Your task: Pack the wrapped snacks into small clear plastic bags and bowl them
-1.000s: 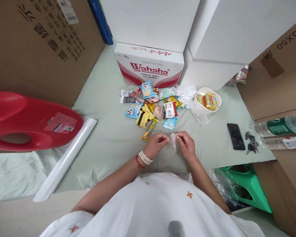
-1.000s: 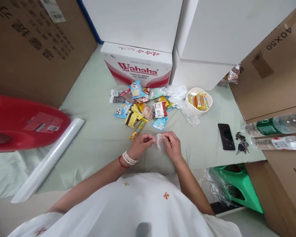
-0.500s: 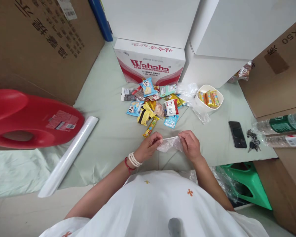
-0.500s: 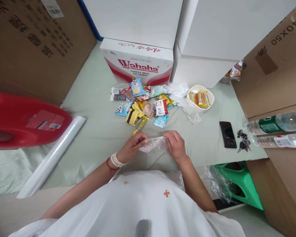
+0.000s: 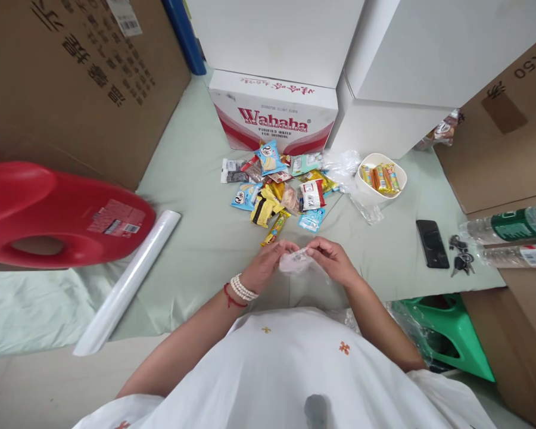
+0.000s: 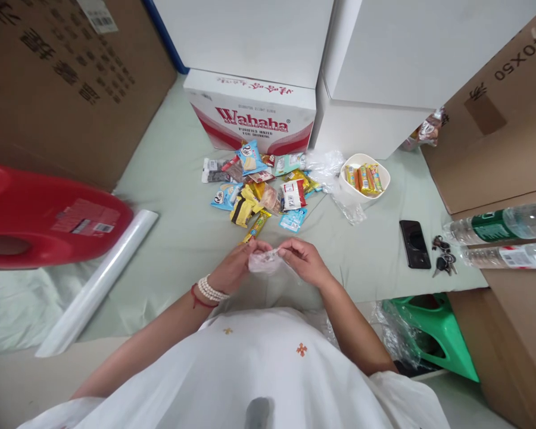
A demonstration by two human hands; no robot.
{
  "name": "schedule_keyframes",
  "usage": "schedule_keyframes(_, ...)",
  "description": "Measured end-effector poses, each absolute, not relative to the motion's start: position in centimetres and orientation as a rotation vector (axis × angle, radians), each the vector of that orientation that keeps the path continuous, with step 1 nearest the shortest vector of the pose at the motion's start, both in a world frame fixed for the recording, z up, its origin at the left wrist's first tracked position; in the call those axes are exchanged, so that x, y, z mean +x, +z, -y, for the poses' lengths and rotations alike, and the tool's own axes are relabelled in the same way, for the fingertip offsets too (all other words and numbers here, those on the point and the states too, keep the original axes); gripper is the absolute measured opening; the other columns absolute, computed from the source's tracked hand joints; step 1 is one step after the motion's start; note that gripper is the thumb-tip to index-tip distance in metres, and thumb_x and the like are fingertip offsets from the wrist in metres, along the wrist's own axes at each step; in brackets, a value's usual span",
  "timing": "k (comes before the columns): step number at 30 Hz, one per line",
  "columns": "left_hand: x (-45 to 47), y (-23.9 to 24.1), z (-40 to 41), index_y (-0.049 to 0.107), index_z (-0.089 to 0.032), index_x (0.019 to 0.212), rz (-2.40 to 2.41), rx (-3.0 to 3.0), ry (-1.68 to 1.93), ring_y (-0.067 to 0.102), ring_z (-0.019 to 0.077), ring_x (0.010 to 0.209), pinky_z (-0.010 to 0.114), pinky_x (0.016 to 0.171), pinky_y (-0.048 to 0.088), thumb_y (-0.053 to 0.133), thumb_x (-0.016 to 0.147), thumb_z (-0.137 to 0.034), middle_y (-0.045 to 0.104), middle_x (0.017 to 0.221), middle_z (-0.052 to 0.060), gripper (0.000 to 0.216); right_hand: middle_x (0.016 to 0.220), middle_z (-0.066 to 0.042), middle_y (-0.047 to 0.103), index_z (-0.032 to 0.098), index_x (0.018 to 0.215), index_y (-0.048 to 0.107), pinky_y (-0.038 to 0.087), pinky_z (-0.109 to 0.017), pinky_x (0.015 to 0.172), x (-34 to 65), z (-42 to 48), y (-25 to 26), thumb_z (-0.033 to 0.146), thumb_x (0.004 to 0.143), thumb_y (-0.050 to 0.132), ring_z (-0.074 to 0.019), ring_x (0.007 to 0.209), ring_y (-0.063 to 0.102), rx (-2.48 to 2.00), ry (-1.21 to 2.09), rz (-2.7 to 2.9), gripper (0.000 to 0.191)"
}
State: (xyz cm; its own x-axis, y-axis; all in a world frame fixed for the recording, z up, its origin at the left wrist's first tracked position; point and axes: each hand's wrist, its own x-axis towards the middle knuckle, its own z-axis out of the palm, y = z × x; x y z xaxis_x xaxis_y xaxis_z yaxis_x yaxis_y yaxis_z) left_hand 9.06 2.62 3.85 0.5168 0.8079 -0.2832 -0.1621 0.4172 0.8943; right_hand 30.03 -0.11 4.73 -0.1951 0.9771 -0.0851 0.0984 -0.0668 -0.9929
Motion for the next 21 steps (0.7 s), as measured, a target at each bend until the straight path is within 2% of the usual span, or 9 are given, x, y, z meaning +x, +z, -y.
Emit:
schedule_keyframes(2, 8.7, 3.5, -2.4, 0.068, -0.02, 0.082, -0.726, 0.843, 0.647, 0.058, 0.0201, 0.075, 0.036, 0.07, 0.047, 0.061, 0.087, -0.073, 0.064, 0.077, 0.005, 0.054, 0.077, 0.0, 0.062, 0.022, 0.09, 0.068, 0.041, -0.025, 0.061, 29.8, 0.4, 3.9, 0.062, 0.088, 0.07, -0.0132, 0.066, 0.052, -1.253, 1.451, 1.197, 0.041)
schedule_keyframes(5, 8.1, 3.5, -2.1, 0.066, -0.018, 0.072, -0.645, 0.779, 0.668, 0.065, 0.0245, 0.094, 0.04, 0.09, 0.051, 0.088, 0.069, -0.055, 0.068, 0.088, 0.007, 0.042, 0.076, 0.001, 0.061, 0.022, 0.088, 0.066, 0.04, -0.024, 0.059, 29.8, 0.8, 3.1, 0.061, 0.081, 0.076, -0.0126, 0.063, 0.049, -1.279, 1.466, 1.019, 0.04)
schedule_keyframes(8, 8.3, 3.5, -1.7, 0.063, -0.019, 0.073, -0.617, 0.643, 0.734, 0.065, 0.0251, 0.106, 0.045, 0.101, 0.051, 0.092, 0.068, -0.045, 0.069, 0.101, 0.006, 0.039, 0.077, 0.001, 0.061, 0.023, 0.087, 0.065, 0.042, -0.024, 0.061, 29.6, 1.0, 2.6, 0.059, 0.081, 0.076, -0.0131, 0.064, 0.05, -1.286, 1.446, 0.9, 0.038)
schedule_keyframes(11, 9.5, 3.1, -1.4, 0.068, -0.02, 0.09, -0.638, 0.573, 0.747, 0.067, 0.0219, 0.1, 0.045, 0.099, 0.052, 0.092, 0.068, -0.05, 0.071, 0.102, 0.005, 0.044, 0.078, 0.001, 0.061, 0.023, 0.088, 0.063, 0.044, -0.024, 0.063, 28.8, 1.4, 2.3, 0.056, 0.08, 0.077, -0.0136, 0.066, 0.051, -1.3, 1.4, 0.812, 0.037)
schedule_keyframes(14, 10.6, 2.8, -1.1, 0.073, -0.019, 0.104, -0.706, 0.665, 0.761, 0.067, 0.0222, 0.102, 0.04, 0.102, 0.05, 0.095, 0.064, -0.045, 0.075, 0.105, 0.007, 0.053, 0.077, 0.001, 0.06, 0.023, 0.088, 0.063, 0.044, -0.024, 0.064, 28.2, 1.7, 2.0, 0.054, 0.085, 0.074, -0.0136, 0.067, 0.052, -1.34, 1.318, 0.816, 0.033)
schedule_keyframes(17, 10.7, 2.6, -1.2, 0.073, -0.019, 0.096, -0.75, 0.675, 0.83, 0.067, 0.0209, 0.102, 0.037, 0.102, 0.048, 0.091, 0.069, -0.042, 0.076, 0.101, 0.005, 0.039, 0.078, 0.001, 0.06, 0.023, 0.089, 0.062, 0.046, -0.026, 0.07, 28.2, 1.8, 2.0, 0.055, 0.089, 0.069, -0.0145, 0.071, 0.053, -1.318, 1.26, 0.856, 0.033)
schedule_keyframes(21, 9.5, 2.6, -1.7, 0.064, -0.022, 0.083, -0.777, 0.545, 0.892, 0.062, 0.0131, 0.076, 0.029, 0.079, 0.052, 0.088, 0.073, -0.046, 0.066, 0.08, -0.002, 0.036, 0.076, 0.001, 0.058, 0.023, 0.087, 0.059, 0.048, -0.027, 0.071, 28.9, 1.8, 2.3, 0.059, 0.088, 0.071, -0.0148, 0.072, 0.054, -1.207, 1.343, 0.885, 0.038)
